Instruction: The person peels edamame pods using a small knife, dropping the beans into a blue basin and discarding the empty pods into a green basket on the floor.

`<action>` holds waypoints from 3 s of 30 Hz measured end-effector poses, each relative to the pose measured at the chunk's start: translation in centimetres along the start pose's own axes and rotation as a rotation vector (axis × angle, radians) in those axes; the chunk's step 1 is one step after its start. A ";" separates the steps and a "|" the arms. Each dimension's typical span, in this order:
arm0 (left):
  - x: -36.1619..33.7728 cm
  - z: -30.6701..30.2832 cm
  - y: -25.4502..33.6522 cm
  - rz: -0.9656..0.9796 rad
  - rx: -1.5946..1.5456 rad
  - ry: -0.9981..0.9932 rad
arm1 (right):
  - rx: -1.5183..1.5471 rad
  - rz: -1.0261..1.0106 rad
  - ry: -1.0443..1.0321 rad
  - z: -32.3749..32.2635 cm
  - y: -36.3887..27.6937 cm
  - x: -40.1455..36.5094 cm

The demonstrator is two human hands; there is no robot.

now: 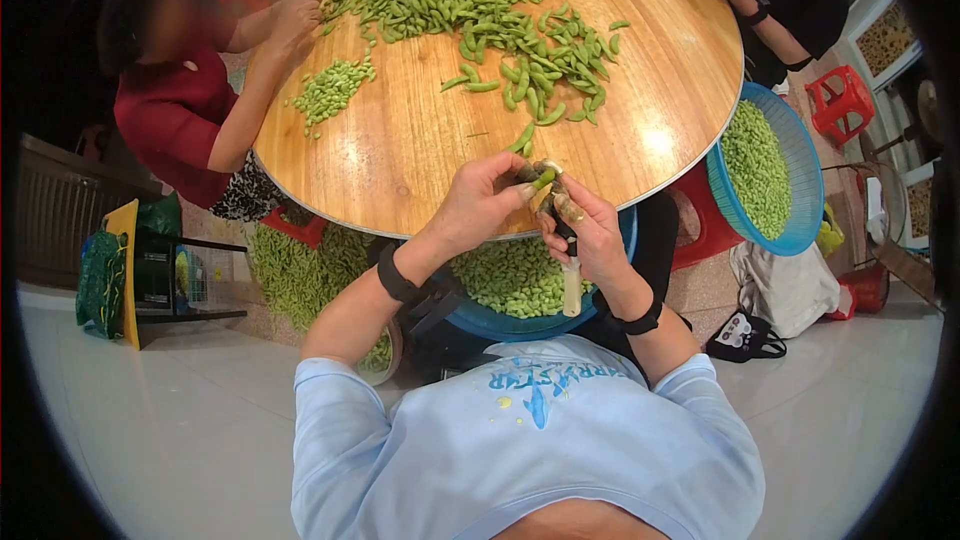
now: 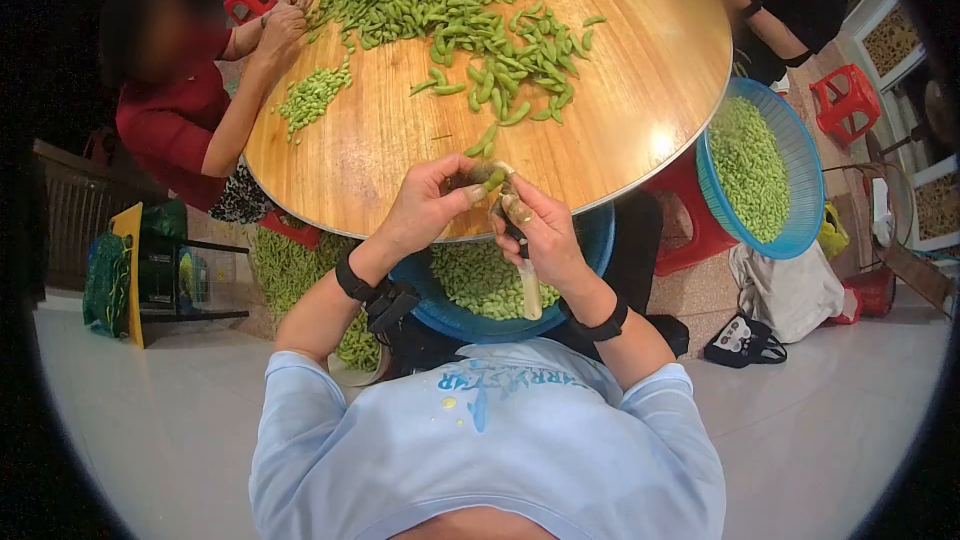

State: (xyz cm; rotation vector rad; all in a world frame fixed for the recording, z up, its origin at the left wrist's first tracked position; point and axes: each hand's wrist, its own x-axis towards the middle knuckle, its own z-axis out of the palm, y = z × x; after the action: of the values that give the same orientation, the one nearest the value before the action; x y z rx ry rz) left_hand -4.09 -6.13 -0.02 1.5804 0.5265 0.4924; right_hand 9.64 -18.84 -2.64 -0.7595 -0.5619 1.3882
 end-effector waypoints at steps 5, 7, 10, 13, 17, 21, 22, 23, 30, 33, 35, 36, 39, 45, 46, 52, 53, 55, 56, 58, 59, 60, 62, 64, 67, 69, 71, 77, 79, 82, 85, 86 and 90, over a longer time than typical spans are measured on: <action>-0.1 -0.5 -0.3 -0.028 -0.116 -0.043 | -0.047 -0.070 -0.003 -0.2 0.7 -0.1; 0.1 -0.9 -0.4 -0.089 -0.221 -0.088 | -0.060 -0.090 0.002 -0.1 0.6 -0.1; 0.1 -1.1 -0.5 -0.280 -0.553 -0.181 | 0.005 -0.049 -0.001 0.0 0.1 -0.3; -0.1 -1.3 -1.1 -0.351 -0.818 -0.283 | 0.179 0.078 -0.059 0.1 -1.0 -0.8; -0.7 -1.2 -1.2 -0.408 -0.886 -0.329 | 0.395 0.271 -0.181 -0.5 -1.2 -1.2; -0.7 -1.0 -0.3 -0.400 -0.872 -0.339 | 0.565 0.306 -0.211 -0.8 -0.9 -1.2; -0.8 -0.9 -0.1 -0.402 -0.874 -0.337 | 0.566 0.310 -0.209 -0.8 -0.8 -1.2; -0.8 -0.9 0.1 -0.299 -0.595 -0.253 | 0.599 0.300 -0.165 -0.8 -0.7 -0.9; -2.1 -0.3 0.4 -0.087 0.009 -0.064 | 0.565 0.279 -0.044 0.9 -1.2 -1.0; -2.1 -0.8 0.2 -0.332 -0.548 -0.155 | 0.521 0.257 -0.072 1.3 -1.0 -1.1; -2.2 -0.5 -0.3 -0.384 -0.712 -0.178 | 0.536 0.258 -0.110 1.3 -1.0 -1.2; -2.1 -0.4 -0.3 -0.434 -0.874 -0.202 | 0.534 0.257 -0.116 1.1 -0.9 -1.0; -2.3 0.0 0.1 -0.419 -0.997 -0.295 | 0.462 0.265 -0.182 0.4 -0.8 -1.2; -2.0 -0.1 0.1 -0.007 0.040 -0.075 | 0.575 0.316 -0.050 0.2 -1.0 -0.9; -2.0 -0.1 0.4 -0.012 0.039 -0.080 | 0.579 0.314 -0.045 0.2 -1.0 -0.9; -2.8 -0.5 1.6 0.599 0.891 -0.009 | 0.557 0.325 -0.013 1.7 -0.7 -1.2; -2.7 -0.4 1.2 0.460 0.664 0.012 | 0.523 0.296 -0.010 1.8 -0.5 -1.2; -2.8 -0.4 0.8 0.324 0.438 0.033 | 0.487 0.265 -0.010 2.1 -0.2 -1.3; -2.8 -0.4 0.8 0.014 0.058 0.034 | 0.360 0.200 0.019 2.2 0.0 -1.5; -3.2 0.1 0.7 -0.302 -0.328 0.033 | 0.233 0.142 0.054 2.0 0.4 -1.7; -3.3 0.6 0.9 -0.245 -0.209 0.045 | 0.068 0.075 0.084 1.7 0.6 -1.6; -3.4 1.1 1.0 -0.189 -0.090 0.057 | -0.097 0.008 0.113 1.4 0.7 -1.6; -3.8 1.5 0.8 -0.172 -0.040 0.058 | -0.276 -0.058 0.161 1.5 0.8 -1.7; -3.8 1.7 0.7 -0.145 0.016 0.061 | -0.657 -0.235 0.296 2.0 0.7 -1.5; -3.9 1.8 0.7 0.089 0.240 0.061 | -0.991 -0.488 0.247 1.0 0.6 -1.0; -4.1 1.5 1.2 -0.012 0.338 -0.034 | -1.111 -0.569 0.231 1.0 0.5 -0.8; -4.2 1.8 1.0 -0.052 0.306 -0.038 | -1.274 -0.732 0.111 0.9 0.6 -0.5; -4.5 1.4 1.6 -0.222 0.078 -0.112 | -1.273 -0.537 0.146 -0.4 0.0 -0.5; -4.6 1.4 1.7 -0.314 -0.018 -0.127 | -1.175 -0.426 0.118 0.0 -0.8 -1.4; -4.9 1.4 0.8 -0.330 -0.076 -0.098 | -1.046 -0.361 0.076 0.0 -0.4 -1.7; -5.4 2.4 0.6 -0.402 -0.111 -0.136 | -0.976 -0.347 0.078 0.1 0.0 -2.2; -5.5 2.9 -0.6 -0.278 -0.029 -0.102 | -1.035 -0.393 0.075 0.2 -0.2 -2.2; -5.7 4.7 -2.1 -0.095 0.078 0.008 | -1.189 -0.518 0.010 1.5 -1.5 -3.3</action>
State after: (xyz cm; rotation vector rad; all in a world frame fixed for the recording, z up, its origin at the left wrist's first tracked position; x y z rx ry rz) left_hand -5.90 -13.16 -2.45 1.6199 0.6301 0.4109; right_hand 9.10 -21.86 -0.22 -1.4074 -1.4965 0.4596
